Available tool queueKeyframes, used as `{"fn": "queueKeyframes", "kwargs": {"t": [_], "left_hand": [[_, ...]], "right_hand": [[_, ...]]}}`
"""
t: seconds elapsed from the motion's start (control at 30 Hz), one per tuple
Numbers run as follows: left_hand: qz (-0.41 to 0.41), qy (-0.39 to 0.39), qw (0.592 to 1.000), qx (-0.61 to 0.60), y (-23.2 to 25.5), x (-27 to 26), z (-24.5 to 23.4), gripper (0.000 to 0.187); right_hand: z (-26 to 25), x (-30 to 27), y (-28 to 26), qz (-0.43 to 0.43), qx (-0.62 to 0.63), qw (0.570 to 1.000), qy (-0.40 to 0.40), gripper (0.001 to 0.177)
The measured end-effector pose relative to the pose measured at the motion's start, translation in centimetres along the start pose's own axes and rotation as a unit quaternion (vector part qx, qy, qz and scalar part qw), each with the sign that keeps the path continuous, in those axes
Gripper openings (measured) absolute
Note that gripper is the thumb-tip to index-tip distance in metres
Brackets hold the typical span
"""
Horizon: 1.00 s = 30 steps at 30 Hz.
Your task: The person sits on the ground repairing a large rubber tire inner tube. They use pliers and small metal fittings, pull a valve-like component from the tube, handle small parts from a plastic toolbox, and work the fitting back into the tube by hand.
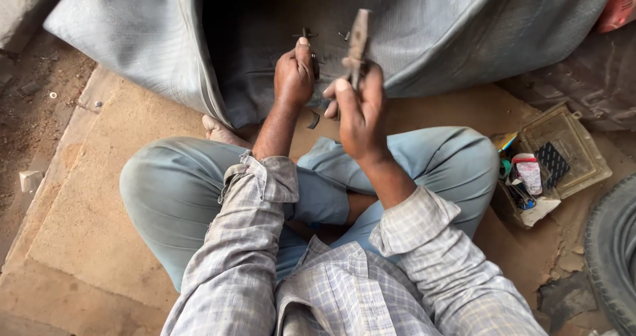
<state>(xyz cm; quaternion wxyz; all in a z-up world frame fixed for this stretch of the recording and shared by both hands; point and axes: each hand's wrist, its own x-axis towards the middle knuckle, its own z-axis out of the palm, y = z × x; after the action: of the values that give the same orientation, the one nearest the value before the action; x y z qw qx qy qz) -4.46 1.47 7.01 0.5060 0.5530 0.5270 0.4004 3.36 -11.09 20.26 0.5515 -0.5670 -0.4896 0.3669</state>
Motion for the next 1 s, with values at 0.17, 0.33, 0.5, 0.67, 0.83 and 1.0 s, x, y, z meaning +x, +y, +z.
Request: {"fn": "queueKeyframes", "kwargs": {"t": [0.17, 0.33, 0.5, 0.67, 0.83, 1.0], "left_hand": [[-0.001, 0.004, 1.000, 0.002, 0.2, -0.3, -0.1, 0.067], [0.018, -0.003, 1.000, 0.005, -0.2, -0.5, 0.2, 0.068], [-0.016, -0.023, 1.000, 0.004, 0.4, -0.4, 0.0, 0.069], [-0.002, -0.032, 0.999, 0.010, 0.9, -0.8, -0.1, 0.068], [0.009, -0.010, 0.999, 0.034, 0.2, -0.9, -0.1, 0.070], [0.014, -0.010, 1.000, 0.009, 1.3, -1.2, -0.2, 0.067]], "right_hand": [[0.3, -0.2, 2.3, 0.010, -0.002, 1.000, -0.001, 0.026], [-0.1, -0.2, 5.1, 0.027, -0.247, 0.968, 0.028, 0.020], [-0.7, 0.3, 1.6, -0.118, -0.334, 0.932, 0.076, 0.036], [-1.2, 0.6, 3.1, -0.143, -0.357, 0.922, 0.040, 0.042], [-0.5, 0.2, 1.6, -0.188, -0.349, 0.916, 0.060, 0.044], [-0.5, 0.8, 2.5, -0.156, -0.331, 0.929, 0.058, 0.054]]}}
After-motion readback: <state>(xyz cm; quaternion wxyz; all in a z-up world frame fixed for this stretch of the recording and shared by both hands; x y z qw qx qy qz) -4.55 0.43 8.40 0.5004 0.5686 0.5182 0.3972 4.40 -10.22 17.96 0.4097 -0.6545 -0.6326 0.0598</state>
